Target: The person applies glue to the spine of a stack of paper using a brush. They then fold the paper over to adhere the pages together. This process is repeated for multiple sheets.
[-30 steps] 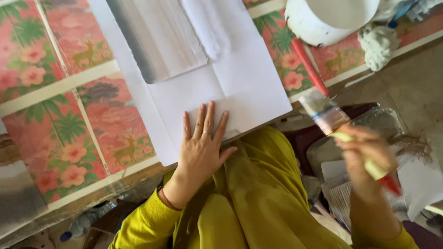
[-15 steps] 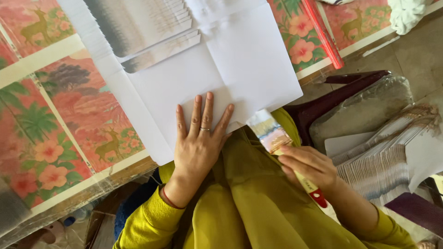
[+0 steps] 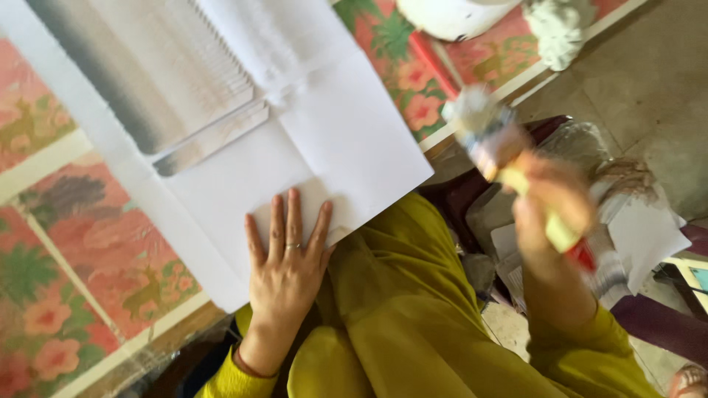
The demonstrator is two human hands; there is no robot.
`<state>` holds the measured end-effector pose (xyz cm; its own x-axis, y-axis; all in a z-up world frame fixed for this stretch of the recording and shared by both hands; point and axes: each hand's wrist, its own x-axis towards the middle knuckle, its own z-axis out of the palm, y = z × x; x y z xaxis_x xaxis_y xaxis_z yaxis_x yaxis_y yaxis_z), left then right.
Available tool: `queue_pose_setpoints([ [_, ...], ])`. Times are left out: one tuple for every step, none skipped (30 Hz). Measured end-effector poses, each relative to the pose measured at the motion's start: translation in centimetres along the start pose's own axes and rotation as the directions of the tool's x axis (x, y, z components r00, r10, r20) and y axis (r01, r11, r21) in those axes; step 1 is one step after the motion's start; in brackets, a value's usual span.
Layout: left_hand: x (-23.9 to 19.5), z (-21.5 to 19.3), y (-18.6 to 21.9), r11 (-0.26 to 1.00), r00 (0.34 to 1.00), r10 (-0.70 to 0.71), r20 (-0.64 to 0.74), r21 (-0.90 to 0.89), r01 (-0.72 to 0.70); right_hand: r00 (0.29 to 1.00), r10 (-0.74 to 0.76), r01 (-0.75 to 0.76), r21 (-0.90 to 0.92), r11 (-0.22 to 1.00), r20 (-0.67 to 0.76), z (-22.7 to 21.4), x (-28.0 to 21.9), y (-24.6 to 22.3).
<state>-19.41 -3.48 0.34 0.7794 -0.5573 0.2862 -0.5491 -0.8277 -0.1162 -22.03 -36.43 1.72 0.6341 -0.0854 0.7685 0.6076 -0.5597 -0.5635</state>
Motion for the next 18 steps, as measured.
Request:
queue_pose_setpoints([
  [0.0,0.0,0.1,1.000,1.000,0.013,-0.016,-0.002,-0.013,1.000,-0.010,0.010,-0.014,1.000,-0.012,-0.3,2.0,1.3],
  [0.0,0.1,0.1,1.000,1.000,0.010,-0.022,-0.010,-0.011,0.994,0.080,-0.071,0.112,0.991,-0.077,-0.7,4.1,2.6],
  [-0.1,0.1,0.1,1.000,1.000,0.003,-0.025,-0.015,-0.003,0.977,0.175,-0.140,0.248,0.959,-0.125,-0.9,6.2,3.9],
  [0.0,0.2,0.0,1.000,0.999,0.010,-0.040,-0.013,-0.011,0.977,0.164,-0.127,0.242,0.962,-0.136,-1.2,7.7,5.0],
  [0.0,0.1,0.1,1.000,0.999,0.009,-0.032,-0.005,-0.009,0.973,0.207,-0.177,0.247,0.953,-0.104,-1.6,9.2,6.2],
  [-0.1,0.1,0.1,1.000,1.000,0.008,-0.025,0.003,-0.007,0.965,0.251,-0.226,0.251,0.941,-0.072,-1.9,10.7,7.3],
  [0.0,0.1,0.1,1.000,0.999,0.014,-0.031,0.004,-0.014,0.966,0.247,-0.221,0.248,0.943,-0.079,-2.5,10.9,7.9],
  [0.0,0.1,0.1,1.000,0.999,0.008,-0.036,0.003,-0.008,0.953,0.302,-0.293,0.194,0.936,-0.020,-3.1,11.0,8.6],
  [0.0,0.2,0.2,1.000,0.999,-0.004,-0.044,0.001,0.004,0.934,0.355,-0.357,0.136,0.924,0.039,-3.6,11.5,9.3],
  [0.0,0.2,0.0,1.000,0.999,-0.004,-0.052,0.003,0.004,0.937,0.348,-0.350,0.135,0.927,0.036,-3.9,11.1,8.8],
  [0.0,0.2,0.0,1.000,0.999,-0.004,-0.049,0.010,0.004,0.922,0.387,-0.388,0.105,0.916,0.033,-4.2,10.9,8.3],
  [0.0,0.2,0.1,1.000,0.999,-0.004,-0.046,0.017,0.005,0.905,0.425,-0.426,0.075,0.902,0.028,-4.6,10.6,7.9],
  [0.0,0.2,0.1,1.000,0.999,-0.007,-0.050,0.018,0.008,0.907,0.420,-0.421,0.076,0.904,0.029,-5.1,10.8,7.8],
  [0.0,0.3,0.1,1.000,0.999,-0.010,-0.048,0.014,0.010,0.915,0.404,-0.400,0.114,0.909,-0.009,-5.6,11.0,7.8],
  [0.0,0.3,0.1,1.000,0.999,-0.006,-0.045,0.011,0.006,0.919,0.391,-0.380,0.151,0.913,-0.053,-6.2,10.9,7.7],
  [0.0,0.3,0.0,1.000,0.999,-0.004,-0.048,0.014,0.005,0.920,0.389,-0.377,0.152,0.914,-0.056,-6.1,11.6,8.4],
  [0.0,0.3,0.0,1.000,0.999,-0.005,-0.048,0.009,0.005,0.924,0.377,-0.362,0.162,0.918,-0.069,-6.3,12.0,8.9],
  [0.0,0.3,0.0,1.000,0.999,-0.006,-0.048,0.005,0.006,0.928,0.364,-0.347,0.171,0.922,-0.082,-6.4,12.3,9.5],
])
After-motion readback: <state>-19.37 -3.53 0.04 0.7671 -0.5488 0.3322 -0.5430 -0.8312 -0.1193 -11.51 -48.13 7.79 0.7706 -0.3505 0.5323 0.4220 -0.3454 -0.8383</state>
